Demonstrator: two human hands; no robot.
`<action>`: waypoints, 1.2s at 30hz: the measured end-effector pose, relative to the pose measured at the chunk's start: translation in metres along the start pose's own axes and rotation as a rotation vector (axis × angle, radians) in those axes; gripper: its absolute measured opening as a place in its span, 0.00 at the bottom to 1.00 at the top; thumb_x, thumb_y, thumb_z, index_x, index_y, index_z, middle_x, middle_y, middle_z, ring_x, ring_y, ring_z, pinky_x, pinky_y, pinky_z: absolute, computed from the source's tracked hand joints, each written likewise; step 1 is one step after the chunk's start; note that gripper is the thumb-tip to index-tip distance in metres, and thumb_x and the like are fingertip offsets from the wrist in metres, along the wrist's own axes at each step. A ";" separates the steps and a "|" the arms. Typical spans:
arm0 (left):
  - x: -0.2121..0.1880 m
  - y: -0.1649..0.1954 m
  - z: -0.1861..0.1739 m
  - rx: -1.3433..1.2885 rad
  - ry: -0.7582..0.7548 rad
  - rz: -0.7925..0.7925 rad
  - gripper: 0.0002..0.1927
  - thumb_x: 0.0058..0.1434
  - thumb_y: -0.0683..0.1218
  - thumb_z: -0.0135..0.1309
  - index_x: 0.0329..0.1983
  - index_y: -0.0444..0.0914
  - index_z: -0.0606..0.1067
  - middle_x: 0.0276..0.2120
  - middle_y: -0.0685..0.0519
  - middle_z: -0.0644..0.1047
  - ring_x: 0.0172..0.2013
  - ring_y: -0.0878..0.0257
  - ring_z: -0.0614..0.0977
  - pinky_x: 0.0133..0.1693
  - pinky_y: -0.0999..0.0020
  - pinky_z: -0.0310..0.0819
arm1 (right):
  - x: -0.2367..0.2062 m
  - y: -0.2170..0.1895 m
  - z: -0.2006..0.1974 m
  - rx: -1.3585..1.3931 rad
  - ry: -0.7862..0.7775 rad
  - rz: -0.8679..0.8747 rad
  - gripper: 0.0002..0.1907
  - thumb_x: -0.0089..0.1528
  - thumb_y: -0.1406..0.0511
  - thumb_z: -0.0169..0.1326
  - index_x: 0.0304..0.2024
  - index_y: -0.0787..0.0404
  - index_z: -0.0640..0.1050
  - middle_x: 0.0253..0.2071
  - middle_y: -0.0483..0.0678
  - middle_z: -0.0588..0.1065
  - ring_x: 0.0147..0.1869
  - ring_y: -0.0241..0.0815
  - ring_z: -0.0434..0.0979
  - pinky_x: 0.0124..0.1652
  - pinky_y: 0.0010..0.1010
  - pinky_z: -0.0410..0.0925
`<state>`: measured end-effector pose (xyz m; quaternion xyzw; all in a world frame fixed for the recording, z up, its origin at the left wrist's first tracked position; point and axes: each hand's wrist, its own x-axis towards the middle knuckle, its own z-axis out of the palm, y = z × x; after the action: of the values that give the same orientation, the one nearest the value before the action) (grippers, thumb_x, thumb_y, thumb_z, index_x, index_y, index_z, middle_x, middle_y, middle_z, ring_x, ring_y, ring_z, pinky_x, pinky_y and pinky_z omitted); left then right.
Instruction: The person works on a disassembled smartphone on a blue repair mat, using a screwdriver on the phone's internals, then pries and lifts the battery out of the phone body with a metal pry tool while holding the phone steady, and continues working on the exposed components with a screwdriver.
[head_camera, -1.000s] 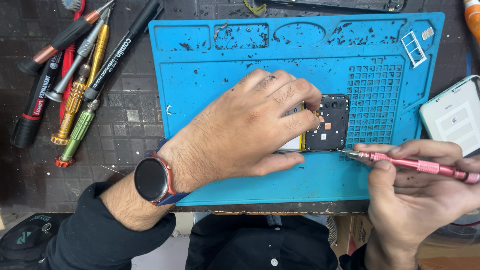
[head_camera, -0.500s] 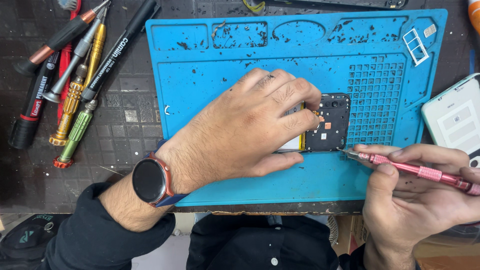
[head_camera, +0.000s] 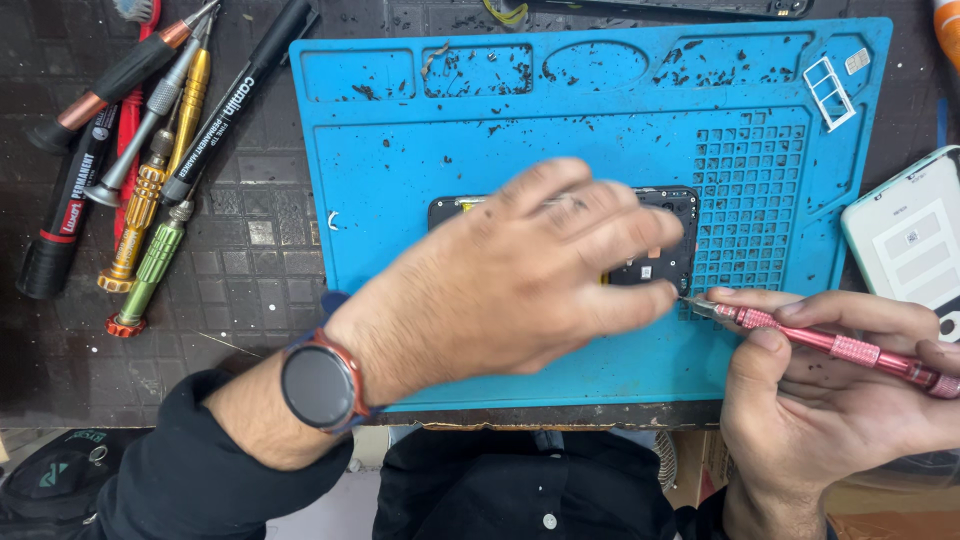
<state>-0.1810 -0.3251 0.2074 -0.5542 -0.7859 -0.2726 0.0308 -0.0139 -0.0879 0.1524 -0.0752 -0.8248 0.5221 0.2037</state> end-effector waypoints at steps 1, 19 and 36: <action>0.002 0.003 0.001 0.062 0.002 0.015 0.14 0.68 0.48 0.56 0.57 0.47 0.76 0.60 0.53 0.72 0.61 0.57 0.73 0.66 0.57 0.63 | 0.000 -0.001 0.000 0.002 0.000 0.001 0.33 0.77 0.80 0.52 0.66 0.56 0.44 0.55 0.52 0.63 0.49 0.41 0.75 0.59 0.43 0.77; 0.004 0.008 0.004 0.036 -0.089 -0.056 0.22 0.57 0.50 0.62 0.56 0.47 0.76 0.60 0.50 0.72 0.59 0.55 0.74 0.64 0.54 0.61 | -0.001 0.002 0.000 0.037 0.006 -0.002 0.31 0.76 0.80 0.53 0.64 0.59 0.45 0.54 0.52 0.63 0.49 0.42 0.77 0.58 0.40 0.78; 0.001 0.006 0.004 0.028 -0.073 -0.049 0.20 0.62 0.48 0.61 0.57 0.44 0.74 0.61 0.50 0.71 0.61 0.56 0.73 0.67 0.55 0.61 | 0.015 -0.021 0.012 -0.214 -0.074 -0.161 0.29 0.69 0.83 0.51 0.58 0.65 0.47 0.48 0.56 0.63 0.46 0.51 0.80 0.52 0.40 0.81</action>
<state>-0.1752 -0.3208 0.2064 -0.5440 -0.8035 -0.2418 0.0030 -0.0307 -0.1024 0.1707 -0.0107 -0.8860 0.4155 0.2054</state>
